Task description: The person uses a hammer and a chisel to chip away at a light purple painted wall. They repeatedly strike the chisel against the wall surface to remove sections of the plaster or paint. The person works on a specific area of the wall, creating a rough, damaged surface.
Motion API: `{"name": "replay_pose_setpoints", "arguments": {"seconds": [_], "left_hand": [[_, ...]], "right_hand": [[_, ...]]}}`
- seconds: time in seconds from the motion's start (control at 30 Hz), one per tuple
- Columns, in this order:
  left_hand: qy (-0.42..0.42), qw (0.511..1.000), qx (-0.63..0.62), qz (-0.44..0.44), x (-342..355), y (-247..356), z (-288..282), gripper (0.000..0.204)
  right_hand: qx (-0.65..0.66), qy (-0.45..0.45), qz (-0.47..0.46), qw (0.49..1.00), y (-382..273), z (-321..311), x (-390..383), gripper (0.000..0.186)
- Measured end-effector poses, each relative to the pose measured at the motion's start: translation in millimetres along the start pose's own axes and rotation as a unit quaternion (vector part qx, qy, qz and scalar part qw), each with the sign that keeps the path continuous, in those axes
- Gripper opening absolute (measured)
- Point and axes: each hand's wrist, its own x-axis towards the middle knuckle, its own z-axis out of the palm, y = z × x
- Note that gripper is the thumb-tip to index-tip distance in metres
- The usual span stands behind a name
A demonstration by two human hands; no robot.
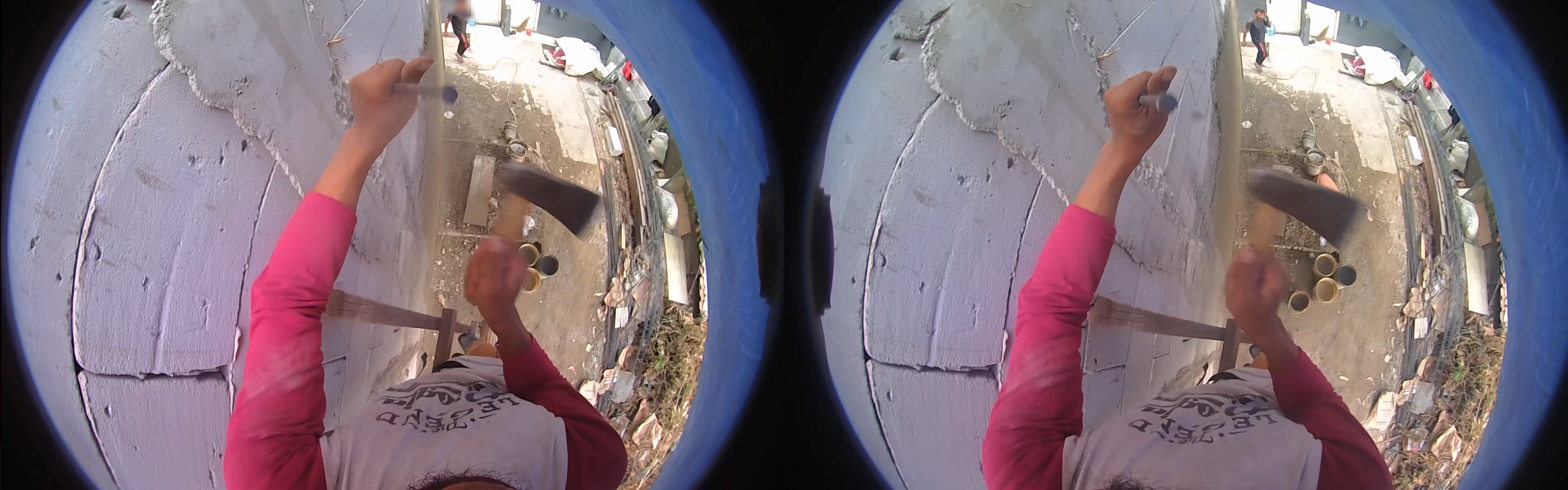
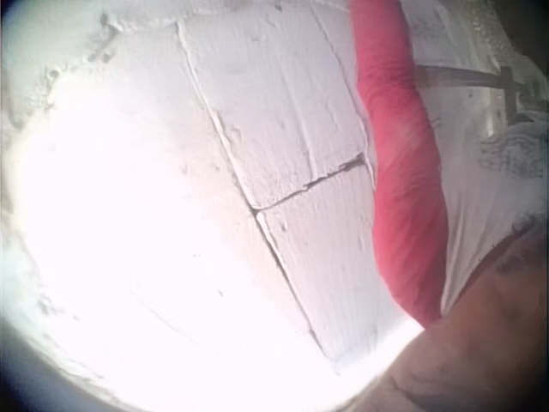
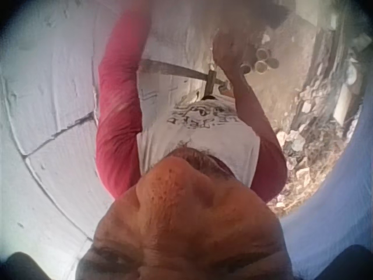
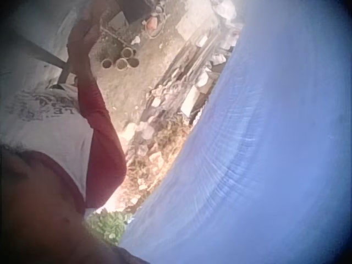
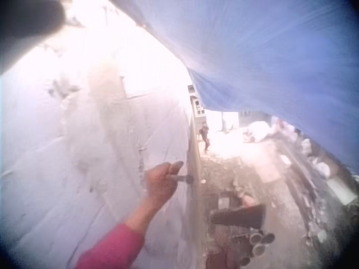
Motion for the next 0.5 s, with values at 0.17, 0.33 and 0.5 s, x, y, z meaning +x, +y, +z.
{"name": "replay_pose_setpoints", "arguments": {"seconds": [0.17,0.33,0.5], "left_hand": [[-0.101,0.991,0.025,0.081,0,30,5,0.034],[-0.084,0.983,-0.013,0.165,8,51,11,0.055],[-0.098,0.982,0.005,0.162,13,54,0,0.042]], "right_hand": [[0.175,0.123,-0.156,0.964,-58,-9,44,0.047],[0.042,0.19,-0.098,0.976,-53,-18,44,0.057],[0.026,0.109,-0.001,0.994,-31,-31,41,0.059]]}}
